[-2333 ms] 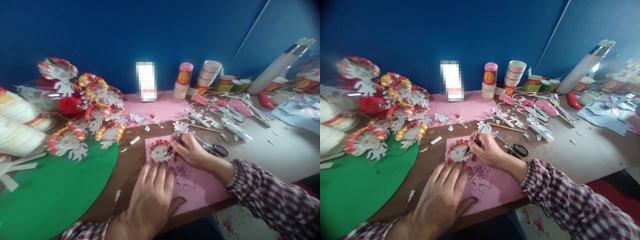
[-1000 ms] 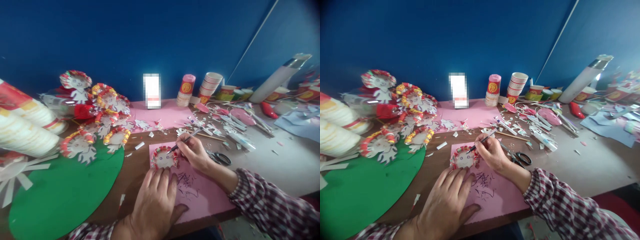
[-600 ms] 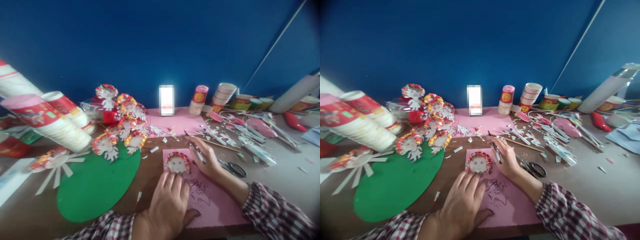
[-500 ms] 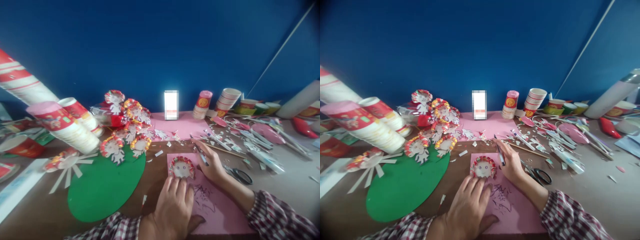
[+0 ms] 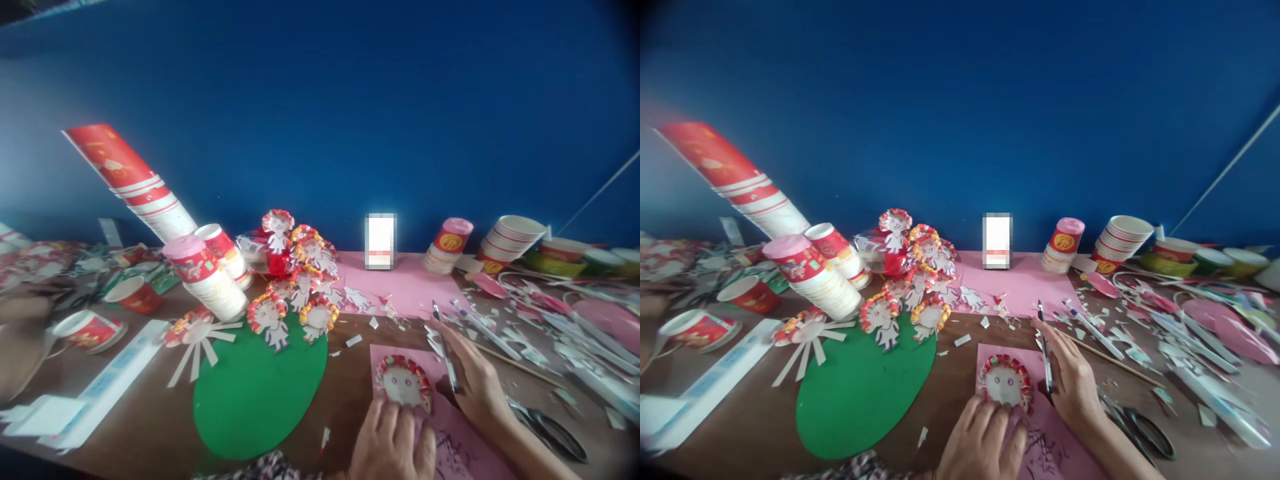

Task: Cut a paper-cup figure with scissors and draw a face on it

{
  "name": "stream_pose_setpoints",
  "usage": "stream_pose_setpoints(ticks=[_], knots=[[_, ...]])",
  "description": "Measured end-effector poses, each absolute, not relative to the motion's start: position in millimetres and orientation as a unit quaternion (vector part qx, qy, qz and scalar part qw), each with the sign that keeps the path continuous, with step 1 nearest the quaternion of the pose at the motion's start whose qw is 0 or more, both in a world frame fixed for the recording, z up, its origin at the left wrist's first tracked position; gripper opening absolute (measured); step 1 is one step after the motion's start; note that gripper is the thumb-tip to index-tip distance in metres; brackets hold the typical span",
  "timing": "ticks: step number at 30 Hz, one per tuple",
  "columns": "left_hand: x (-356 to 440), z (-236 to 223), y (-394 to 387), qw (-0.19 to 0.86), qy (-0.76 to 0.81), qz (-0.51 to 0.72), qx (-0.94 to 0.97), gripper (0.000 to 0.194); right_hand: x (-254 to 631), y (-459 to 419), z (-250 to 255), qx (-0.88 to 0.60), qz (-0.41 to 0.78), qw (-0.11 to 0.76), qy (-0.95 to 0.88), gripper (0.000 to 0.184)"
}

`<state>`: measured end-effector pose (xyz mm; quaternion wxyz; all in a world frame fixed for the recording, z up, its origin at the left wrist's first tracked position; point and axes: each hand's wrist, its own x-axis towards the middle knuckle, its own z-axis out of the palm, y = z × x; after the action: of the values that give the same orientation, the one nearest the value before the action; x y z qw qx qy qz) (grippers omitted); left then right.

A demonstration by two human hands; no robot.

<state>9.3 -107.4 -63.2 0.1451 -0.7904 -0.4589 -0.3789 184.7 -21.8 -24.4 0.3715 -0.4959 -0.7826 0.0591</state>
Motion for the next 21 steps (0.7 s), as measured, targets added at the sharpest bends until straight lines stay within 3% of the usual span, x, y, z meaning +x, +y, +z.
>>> stream_pose_setpoints(ticks=[12,13,16,17,21], knots=[[7,-66,-112,0.119,-0.460,-0.287,-0.832,0.022,195,-25,-14,-0.537,0.109,0.392,-0.739,0.046],[4,-63,-114,0.120,-0.455,-0.278,-0.837,0.028,196,-28,-11,-0.539,0.133,0.391,-0.734,0.043],[-6,-52,-121,0.082,-0.429,-0.218,-0.873,0.075,199,-41,1,-0.537,0.248,0.405,-0.697,0.042],[-9,-48,-123,0.068,-0.420,-0.203,-0.882,0.082,199,-45,7,-0.533,0.290,0.415,-0.678,0.043],[-16,-38,-125,0.027,-0.412,-0.158,-0.897,0.080,199,-56,36,-0.512,0.397,0.438,-0.624,0.039]])
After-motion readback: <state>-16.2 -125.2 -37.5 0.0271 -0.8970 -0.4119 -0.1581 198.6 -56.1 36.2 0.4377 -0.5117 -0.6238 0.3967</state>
